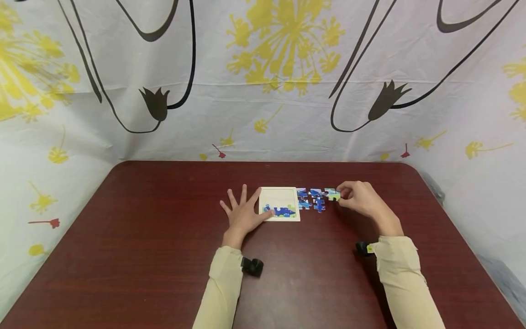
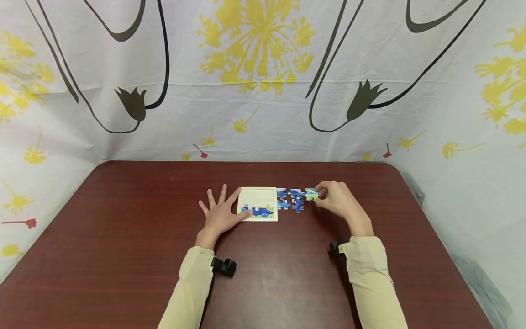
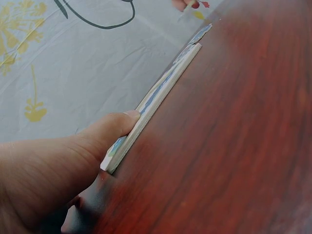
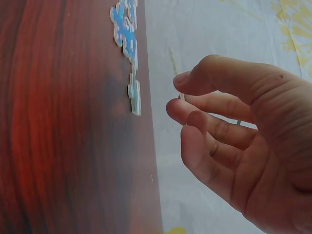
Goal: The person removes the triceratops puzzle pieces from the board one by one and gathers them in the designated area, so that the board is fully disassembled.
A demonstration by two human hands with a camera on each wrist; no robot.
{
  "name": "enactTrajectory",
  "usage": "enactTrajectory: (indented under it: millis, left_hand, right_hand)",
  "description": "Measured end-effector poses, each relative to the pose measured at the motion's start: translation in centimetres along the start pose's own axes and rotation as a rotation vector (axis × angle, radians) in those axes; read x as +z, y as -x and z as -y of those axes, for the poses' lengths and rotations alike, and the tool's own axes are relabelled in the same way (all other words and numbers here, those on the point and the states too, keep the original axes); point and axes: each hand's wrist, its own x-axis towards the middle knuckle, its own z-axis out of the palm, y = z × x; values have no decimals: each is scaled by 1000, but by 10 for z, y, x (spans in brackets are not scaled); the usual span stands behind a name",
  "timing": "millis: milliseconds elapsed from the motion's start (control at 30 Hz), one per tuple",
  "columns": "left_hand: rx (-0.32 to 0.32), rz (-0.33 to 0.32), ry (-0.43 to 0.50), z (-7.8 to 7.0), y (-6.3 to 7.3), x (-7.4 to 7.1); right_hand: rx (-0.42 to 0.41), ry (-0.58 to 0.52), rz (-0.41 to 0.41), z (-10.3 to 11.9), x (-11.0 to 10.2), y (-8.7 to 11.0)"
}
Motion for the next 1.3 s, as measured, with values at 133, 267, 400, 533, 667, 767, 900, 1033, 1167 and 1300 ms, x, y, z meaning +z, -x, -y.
enactTrajectory:
  millis: [133,267,400,533,667,767,900,1033,1167,1300]
  left_hand:
    - [-1,1,-3,0,0,0]
    - [-2,2,-5,1,-1,1]
    - [3,0,0,1,-1,2]
    - [1,3,1,0,0,2]
    - [-1,6,-3,0,0,2]
    - [-1,3,-1,1,-1,2]
    - [-1,1,-3,1,-1,2]
    - [1,1,-5,1,-1,1]
    - [4,2,-1,1,0,0]
    - [4,4,-1,1,0,1]
  right_hand:
    - [18,-29,26,-3,1,2]
    - [38,-66,63,-6,3,4]
    - [57,-91,89,-8,5,5]
    - [73,-126,114,-10,7,6]
    - [70,-138,118,-11,10,6]
    - [63,-126,115,-12,11,5]
    - [65,-112,118,-12,12,4]
    - [69,-111,117,-11,12,5]
    - [43,-103,76,-8,12,5]
    - [-27,-40,47,-2,18,0]
